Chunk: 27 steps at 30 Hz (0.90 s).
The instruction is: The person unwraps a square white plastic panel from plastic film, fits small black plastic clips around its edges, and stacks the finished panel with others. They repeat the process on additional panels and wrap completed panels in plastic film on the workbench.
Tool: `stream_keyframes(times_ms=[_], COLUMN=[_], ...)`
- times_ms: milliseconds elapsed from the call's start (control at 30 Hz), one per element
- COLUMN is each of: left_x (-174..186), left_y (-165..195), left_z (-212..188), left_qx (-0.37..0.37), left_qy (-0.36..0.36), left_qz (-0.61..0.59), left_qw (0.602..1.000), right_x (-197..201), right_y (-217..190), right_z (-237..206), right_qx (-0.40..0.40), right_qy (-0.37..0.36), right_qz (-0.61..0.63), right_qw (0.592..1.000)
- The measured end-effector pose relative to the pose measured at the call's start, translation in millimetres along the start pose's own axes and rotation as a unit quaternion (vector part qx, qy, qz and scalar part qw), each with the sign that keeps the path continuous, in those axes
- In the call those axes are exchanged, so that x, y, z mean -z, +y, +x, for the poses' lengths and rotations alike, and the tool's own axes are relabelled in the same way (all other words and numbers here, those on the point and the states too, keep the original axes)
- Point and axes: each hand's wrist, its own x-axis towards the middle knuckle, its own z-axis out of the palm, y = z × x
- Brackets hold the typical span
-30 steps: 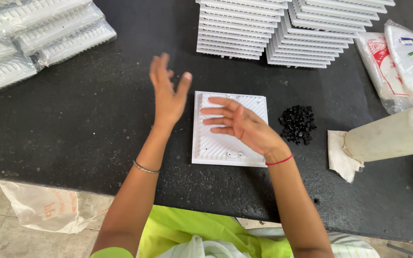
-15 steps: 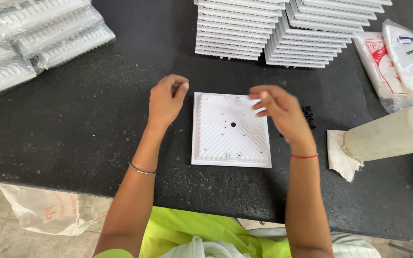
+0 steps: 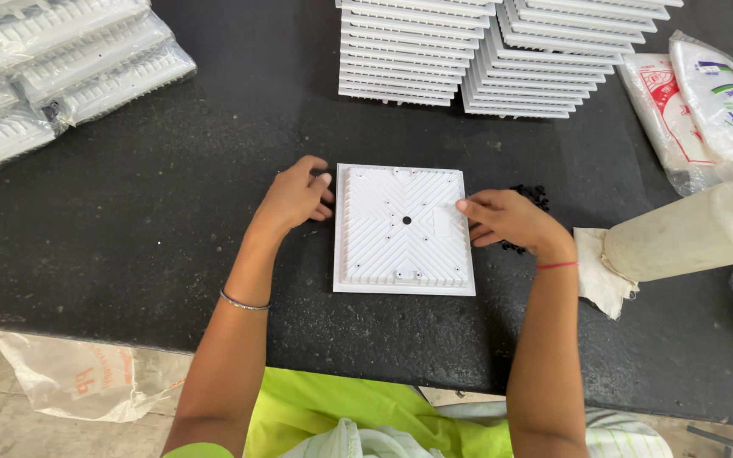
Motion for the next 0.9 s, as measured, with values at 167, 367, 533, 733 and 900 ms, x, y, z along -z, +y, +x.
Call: stream_keyframes(times_ms=[167, 367, 533, 733, 900], left_x=[-6.3, 4.6, 32.6, 46.9, 42.0], left_y=[-9.2, -13.3, -23.7, -25.7, -30.8], left_z=[4.7, 9.7, 13.2, 11.8, 7.0], left_qx=[0.004, -0.028, -0.040, -0.001, -0.104], left_qy=[-0.056, 0.055, 0.193, 0.246, 0.310], left_qz=[-0.065, 0.019, 0.090, 0.094, 0.195], left_qw=[0.996, 0.998, 0.976, 0.965, 0.925], right_x=[-8.1, -29.6, -67.7, -87.9, -81.9], right_y=[-8.0, -15.0, -18.0, -21.6, -17.1], right_z=[-2.0, 6.4, 25.7, 29.5, 29.3], right_qx=[0.010, 0.081, 0.150, 0.169, 0.141], right_qy=[-0.037, -0.028, -0.032, -0.067, -0.063], right_qz=[0.003, 0.069, 0.160, 0.230, 0.217], right_qw=[0.999, 0.994, 0.975, 0.956, 0.964])
